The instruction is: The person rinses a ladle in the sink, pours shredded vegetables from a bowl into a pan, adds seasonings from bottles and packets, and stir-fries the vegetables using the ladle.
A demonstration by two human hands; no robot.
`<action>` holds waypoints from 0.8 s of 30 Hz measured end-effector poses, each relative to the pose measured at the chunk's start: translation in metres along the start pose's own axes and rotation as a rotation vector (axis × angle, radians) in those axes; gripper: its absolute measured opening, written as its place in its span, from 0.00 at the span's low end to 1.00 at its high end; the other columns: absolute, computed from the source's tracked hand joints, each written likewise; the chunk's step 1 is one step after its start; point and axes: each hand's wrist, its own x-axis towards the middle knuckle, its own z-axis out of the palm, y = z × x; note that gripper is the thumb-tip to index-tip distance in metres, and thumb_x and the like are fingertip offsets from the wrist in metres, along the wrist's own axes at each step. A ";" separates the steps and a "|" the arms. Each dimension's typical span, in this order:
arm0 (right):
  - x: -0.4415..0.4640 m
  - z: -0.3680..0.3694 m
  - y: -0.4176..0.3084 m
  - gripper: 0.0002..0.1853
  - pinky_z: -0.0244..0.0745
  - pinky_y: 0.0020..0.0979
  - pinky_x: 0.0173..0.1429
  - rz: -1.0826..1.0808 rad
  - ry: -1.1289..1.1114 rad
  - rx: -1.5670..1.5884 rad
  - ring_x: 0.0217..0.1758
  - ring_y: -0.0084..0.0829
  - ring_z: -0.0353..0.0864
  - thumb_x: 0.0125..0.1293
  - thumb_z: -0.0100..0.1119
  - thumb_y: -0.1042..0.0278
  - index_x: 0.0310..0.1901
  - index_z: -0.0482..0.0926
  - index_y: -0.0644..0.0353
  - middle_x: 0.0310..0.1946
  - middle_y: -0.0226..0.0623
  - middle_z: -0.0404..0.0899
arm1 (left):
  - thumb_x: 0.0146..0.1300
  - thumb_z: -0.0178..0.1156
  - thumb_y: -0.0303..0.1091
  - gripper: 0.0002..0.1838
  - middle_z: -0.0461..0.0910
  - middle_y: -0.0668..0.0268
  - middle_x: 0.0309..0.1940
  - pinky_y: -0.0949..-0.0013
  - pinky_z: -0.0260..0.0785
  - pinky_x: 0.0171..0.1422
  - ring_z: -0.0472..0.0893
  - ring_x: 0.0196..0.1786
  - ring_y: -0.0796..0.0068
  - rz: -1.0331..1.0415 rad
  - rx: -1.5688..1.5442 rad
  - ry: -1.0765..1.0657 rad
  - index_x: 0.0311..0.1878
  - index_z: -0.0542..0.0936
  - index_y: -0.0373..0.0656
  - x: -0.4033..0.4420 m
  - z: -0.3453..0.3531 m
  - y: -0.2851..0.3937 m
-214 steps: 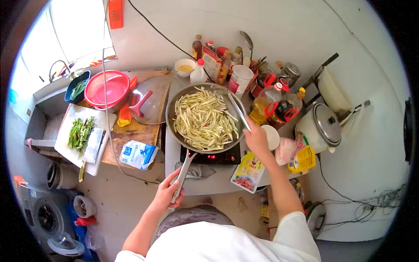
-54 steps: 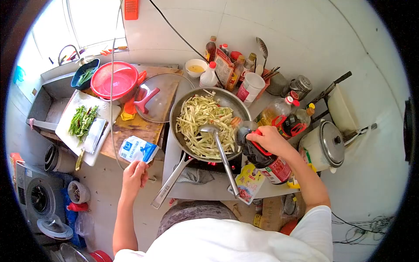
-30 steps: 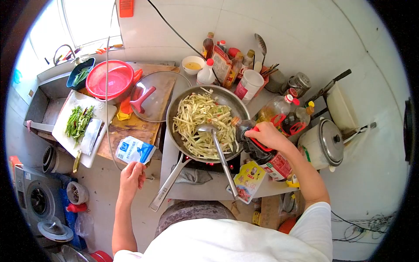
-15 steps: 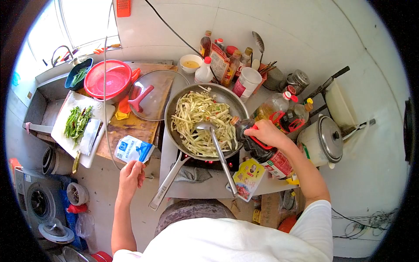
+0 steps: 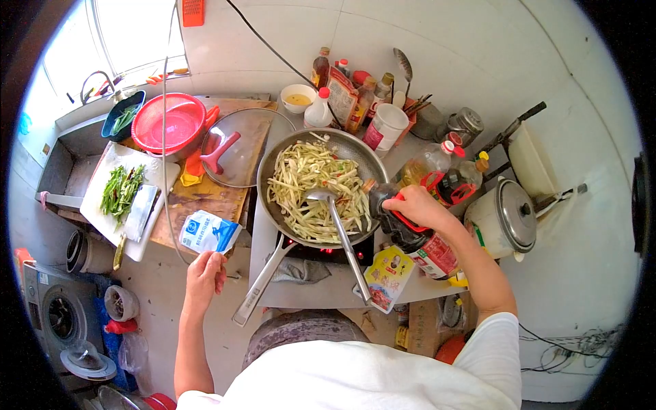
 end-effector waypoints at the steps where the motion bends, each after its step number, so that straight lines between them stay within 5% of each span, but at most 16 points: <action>1: 0.000 0.000 0.000 0.28 0.76 0.44 0.47 0.008 -0.006 -0.008 0.40 0.54 0.82 0.57 0.63 0.46 0.31 0.81 0.73 0.31 0.63 0.80 | 0.72 0.48 0.47 0.20 0.71 0.69 0.16 0.78 0.57 0.15 0.67 0.14 0.84 0.000 0.001 0.000 0.35 0.76 0.39 0.000 0.000 0.000; 24: -0.002 -0.005 0.001 0.28 0.76 0.44 0.44 -0.006 0.001 0.038 0.37 0.54 0.83 0.57 0.64 0.48 0.30 0.80 0.75 0.29 0.62 0.80 | 0.73 0.48 0.47 0.20 0.71 0.69 0.17 0.78 0.58 0.15 0.67 0.14 0.83 0.009 0.006 0.014 0.35 0.76 0.38 -0.005 0.007 0.000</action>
